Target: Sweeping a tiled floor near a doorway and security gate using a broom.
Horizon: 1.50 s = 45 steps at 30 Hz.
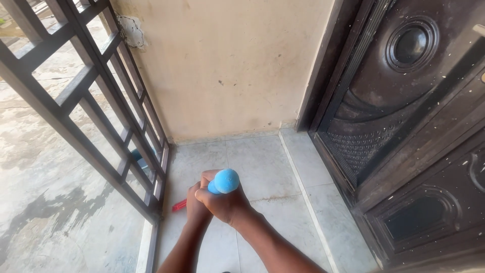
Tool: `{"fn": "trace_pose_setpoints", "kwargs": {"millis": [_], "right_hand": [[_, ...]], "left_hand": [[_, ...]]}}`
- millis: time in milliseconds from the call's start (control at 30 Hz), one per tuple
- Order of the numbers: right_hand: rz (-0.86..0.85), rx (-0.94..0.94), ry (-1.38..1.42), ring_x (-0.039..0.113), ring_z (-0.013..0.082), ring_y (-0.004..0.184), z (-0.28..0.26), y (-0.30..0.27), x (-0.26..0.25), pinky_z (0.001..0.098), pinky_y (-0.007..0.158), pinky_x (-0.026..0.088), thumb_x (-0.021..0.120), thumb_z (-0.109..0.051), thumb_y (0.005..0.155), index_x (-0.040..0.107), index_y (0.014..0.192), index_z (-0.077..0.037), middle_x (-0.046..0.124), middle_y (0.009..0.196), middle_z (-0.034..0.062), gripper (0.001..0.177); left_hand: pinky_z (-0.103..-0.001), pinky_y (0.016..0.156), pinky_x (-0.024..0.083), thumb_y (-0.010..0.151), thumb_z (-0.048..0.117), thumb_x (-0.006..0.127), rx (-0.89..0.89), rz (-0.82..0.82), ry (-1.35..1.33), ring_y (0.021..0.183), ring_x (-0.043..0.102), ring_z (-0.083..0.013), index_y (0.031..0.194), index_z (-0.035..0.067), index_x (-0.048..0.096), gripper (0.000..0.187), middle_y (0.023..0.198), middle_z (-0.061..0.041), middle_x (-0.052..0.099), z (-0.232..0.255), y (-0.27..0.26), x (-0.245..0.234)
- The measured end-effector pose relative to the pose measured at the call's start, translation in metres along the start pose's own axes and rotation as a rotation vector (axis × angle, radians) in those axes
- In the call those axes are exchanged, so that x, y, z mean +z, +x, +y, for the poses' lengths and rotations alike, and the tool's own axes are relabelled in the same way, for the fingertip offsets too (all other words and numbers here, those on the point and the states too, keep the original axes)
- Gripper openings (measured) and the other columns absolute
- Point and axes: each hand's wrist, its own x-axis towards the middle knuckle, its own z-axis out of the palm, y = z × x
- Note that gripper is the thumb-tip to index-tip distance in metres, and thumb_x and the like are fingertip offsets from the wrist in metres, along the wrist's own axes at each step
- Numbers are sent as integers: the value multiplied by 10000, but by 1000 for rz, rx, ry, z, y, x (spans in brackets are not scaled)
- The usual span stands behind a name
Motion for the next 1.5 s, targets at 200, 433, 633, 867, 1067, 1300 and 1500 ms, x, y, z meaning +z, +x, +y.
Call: {"fn": "trace_pose_setpoints", "kwargs": {"millis": [200, 433, 633, 867, 1067, 1300, 1500], "right_hand": [[23, 58, -11, 530, 177, 646, -27, -13, -10, 334, 597, 458, 635, -159, 720, 528, 657, -56, 566, 641, 60, 162], [-16, 4, 89, 526, 162, 661, -33, 27, -22, 347, 590, 446, 647, -187, 718, 556, 686, -60, 558, 669, 43, 160], [-18, -28, 78, 578, 156, 678, -26, 77, -20, 326, 622, 481, 648, -196, 716, 606, 709, -63, 618, 683, 42, 139], [-61, -50, 35, 570, 143, 646, -8, 137, -10, 317, 589, 481, 648, -178, 729, 608, 689, -52, 647, 673, 61, 138], [-40, -37, -44, 542, 169, 621, 13, 157, -14, 334, 575, 459, 630, -128, 721, 550, 644, -39, 615, 645, 91, 143], [-9, 37, -29, 540, 167, 620, 1, 125, -18, 331, 576, 466, 615, -114, 724, 561, 647, -56, 612, 634, 67, 111], [-32, 15, -86, 505, 181, 622, -4, 63, -34, 339, 562, 440, 617, -111, 728, 502, 636, -42, 576, 628, 68, 163]], "left_hand": [[-409, 730, 540, 857, 242, 647, -148, 26, -145, 847, 737, -316, 919, 7, 661, 243, 876, -185, 749, 12, -14, -4], [-410, 733, 536, 911, 225, 567, 55, 34, -107, 832, 713, -287, 1156, 88, 572, 280, 912, -176, 741, 28, 25, -21], [-387, 750, 538, 923, 237, 575, 104, 60, -157, 848, 708, -273, 1117, 76, 616, 255, 924, -157, 738, 13, 81, -22], [-382, 749, 556, 858, 207, 641, 88, 112, -265, 858, 723, -267, 988, -4, 664, 249, 907, -177, 751, -44, 154, 0], [-399, 755, 517, 882, 181, 638, 126, 182, -80, 876, 667, -328, 997, -15, 668, 229, 948, -217, 732, -59, 170, 35], [-371, 748, 532, 876, 181, 618, 12, 152, -344, 833, 704, -257, 952, -23, 672, 224, 880, -180, 751, -46, 136, 37], [-369, 754, 542, 876, 200, 627, -33, 33, -279, 844, 712, -241, 969, -16, 679, 241, 891, -157, 762, -16, 75, 39]]}}
